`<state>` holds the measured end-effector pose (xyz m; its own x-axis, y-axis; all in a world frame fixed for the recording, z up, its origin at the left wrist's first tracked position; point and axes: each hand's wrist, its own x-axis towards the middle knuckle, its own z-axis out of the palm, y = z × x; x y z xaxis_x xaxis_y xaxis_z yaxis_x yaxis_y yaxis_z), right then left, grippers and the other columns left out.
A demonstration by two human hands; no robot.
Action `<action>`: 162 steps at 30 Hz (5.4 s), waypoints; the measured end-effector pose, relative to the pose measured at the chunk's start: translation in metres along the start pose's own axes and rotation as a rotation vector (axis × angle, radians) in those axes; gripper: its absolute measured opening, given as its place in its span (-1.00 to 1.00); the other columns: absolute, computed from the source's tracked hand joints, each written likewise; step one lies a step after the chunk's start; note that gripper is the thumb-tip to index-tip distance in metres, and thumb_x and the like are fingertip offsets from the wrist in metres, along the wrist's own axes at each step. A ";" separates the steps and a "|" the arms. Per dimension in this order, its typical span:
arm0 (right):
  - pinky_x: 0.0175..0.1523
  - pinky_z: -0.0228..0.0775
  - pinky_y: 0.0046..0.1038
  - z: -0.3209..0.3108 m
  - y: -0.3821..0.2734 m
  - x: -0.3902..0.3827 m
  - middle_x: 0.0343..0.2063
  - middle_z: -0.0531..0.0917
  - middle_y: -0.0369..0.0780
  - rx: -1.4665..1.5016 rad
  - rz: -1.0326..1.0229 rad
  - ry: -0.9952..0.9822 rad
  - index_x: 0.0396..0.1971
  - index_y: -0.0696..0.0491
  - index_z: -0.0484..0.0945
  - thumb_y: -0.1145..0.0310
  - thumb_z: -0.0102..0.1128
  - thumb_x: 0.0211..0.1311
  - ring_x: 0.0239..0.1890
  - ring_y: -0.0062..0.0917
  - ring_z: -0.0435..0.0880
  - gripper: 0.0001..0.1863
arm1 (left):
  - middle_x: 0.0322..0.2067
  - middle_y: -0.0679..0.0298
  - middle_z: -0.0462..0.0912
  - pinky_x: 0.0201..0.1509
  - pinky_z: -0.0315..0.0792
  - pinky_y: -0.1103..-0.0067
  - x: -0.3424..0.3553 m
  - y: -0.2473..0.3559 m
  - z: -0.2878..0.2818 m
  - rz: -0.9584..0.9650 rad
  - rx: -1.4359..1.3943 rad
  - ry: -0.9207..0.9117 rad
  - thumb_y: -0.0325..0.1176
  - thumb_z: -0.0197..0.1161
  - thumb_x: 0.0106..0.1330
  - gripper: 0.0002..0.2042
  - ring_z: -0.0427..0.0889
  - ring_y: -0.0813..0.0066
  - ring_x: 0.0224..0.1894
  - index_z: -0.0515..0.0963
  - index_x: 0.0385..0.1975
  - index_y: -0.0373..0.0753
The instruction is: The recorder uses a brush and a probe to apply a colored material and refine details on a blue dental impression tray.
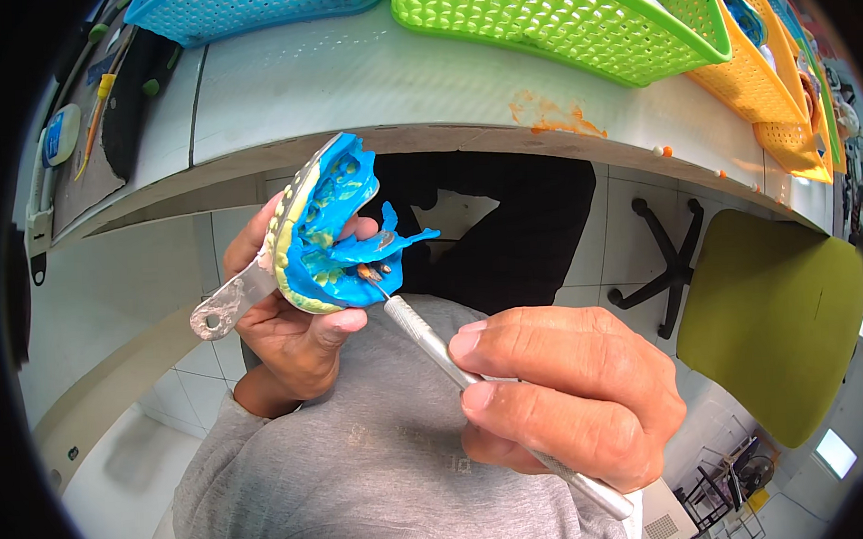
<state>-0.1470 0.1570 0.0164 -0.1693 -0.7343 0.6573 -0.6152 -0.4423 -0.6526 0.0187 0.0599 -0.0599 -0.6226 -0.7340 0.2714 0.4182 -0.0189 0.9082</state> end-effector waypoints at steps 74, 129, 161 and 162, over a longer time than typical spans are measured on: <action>-0.57 0.45 -0.61 0.002 0.001 0.000 -0.55 0.60 -0.08 -0.010 -0.025 0.019 -0.48 0.17 0.49 0.55 0.37 -0.30 -0.58 -0.44 0.61 -0.72 | 0.07 0.05 0.31 0.19 0.28 0.46 0.003 0.001 0.002 0.025 -0.005 0.012 -0.54 0.40 -0.04 -0.24 0.37 0.34 0.11 0.09 0.16 -0.41; -0.57 0.46 -0.59 0.001 0.006 0.005 -0.53 0.59 -0.05 0.017 -0.034 -0.023 -0.44 0.18 0.46 0.54 0.38 -0.27 -0.58 -0.42 0.61 -0.69 | 0.11 -0.02 0.23 0.16 0.37 0.40 -0.001 0.004 0.001 -0.027 -0.036 0.085 -0.57 0.39 -0.04 -0.23 0.38 0.24 0.11 0.04 0.16 -0.42; -0.52 0.44 -0.57 -0.036 0.038 -0.035 -0.58 0.55 -0.25 -0.561 -0.075 0.130 -0.36 0.09 0.57 0.75 0.14 -0.46 -0.59 -0.51 0.56 -0.54 | -0.06 0.02 0.49 -0.03 0.52 0.33 0.000 0.014 0.019 -0.163 -0.162 0.330 -0.14 0.39 0.01 -0.23 0.57 0.20 -0.08 0.15 0.13 -0.39; -0.54 0.43 -0.57 -0.038 0.037 -0.038 -0.59 0.55 -0.24 -0.533 -0.066 0.174 -0.37 0.11 0.55 0.75 0.10 -0.43 -0.61 -0.51 0.55 -0.56 | -0.05 0.02 0.48 0.00 0.50 0.32 0.000 0.014 0.018 -0.145 -0.151 0.327 -0.14 0.38 0.03 -0.26 0.56 0.19 -0.06 0.17 0.12 -0.40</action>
<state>-0.1925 0.1884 -0.0188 -0.2140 -0.5982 0.7722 -0.9249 -0.1303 -0.3573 0.0128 0.0720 -0.0410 -0.4489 -0.8936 0.0057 0.4493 -0.2201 0.8658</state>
